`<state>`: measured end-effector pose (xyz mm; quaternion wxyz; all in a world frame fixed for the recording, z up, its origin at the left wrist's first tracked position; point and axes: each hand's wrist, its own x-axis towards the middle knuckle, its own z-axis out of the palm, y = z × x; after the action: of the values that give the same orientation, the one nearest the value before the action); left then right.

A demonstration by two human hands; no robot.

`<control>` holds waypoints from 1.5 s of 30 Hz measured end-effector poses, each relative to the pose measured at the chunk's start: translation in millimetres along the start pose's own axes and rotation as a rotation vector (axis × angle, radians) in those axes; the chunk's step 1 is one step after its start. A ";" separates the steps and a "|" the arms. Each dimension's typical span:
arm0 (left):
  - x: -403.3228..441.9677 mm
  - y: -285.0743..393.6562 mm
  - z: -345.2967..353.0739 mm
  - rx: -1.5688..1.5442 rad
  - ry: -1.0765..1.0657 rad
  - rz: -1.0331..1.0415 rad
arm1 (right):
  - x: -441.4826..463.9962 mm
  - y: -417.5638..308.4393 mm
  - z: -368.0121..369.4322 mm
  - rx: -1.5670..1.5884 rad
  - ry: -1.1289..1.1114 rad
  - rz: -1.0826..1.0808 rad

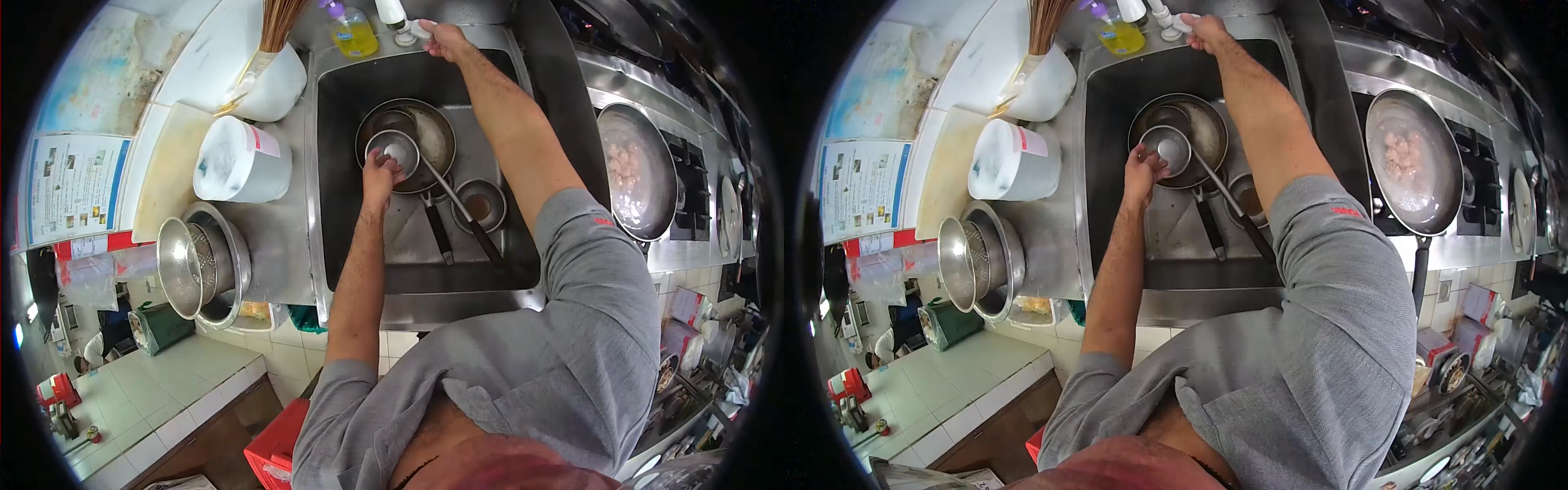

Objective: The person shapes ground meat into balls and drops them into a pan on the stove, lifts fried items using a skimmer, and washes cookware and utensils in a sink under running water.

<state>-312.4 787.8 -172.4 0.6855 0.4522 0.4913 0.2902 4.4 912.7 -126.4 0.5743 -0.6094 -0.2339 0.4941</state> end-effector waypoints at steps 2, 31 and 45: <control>-1.9 17.2 8.1 0.017 -0.104 0.055 | -0.8 -1.0 3.3 -0.012 0.048 -0.066; -144.7 22.8 -70.7 -0.130 -0.005 0.039 | -154.7 140.6 -27.7 -1.555 0.069 -0.089; -42.9 121.2 66.9 0.491 -0.295 0.623 | -127.5 22.7 95.0 -0.290 0.233 -0.162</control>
<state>-259.1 780.5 -37.8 0.5000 0.7656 0.2824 0.2900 -136.1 843.3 -91.0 0.5415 -0.7181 -0.2825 0.3336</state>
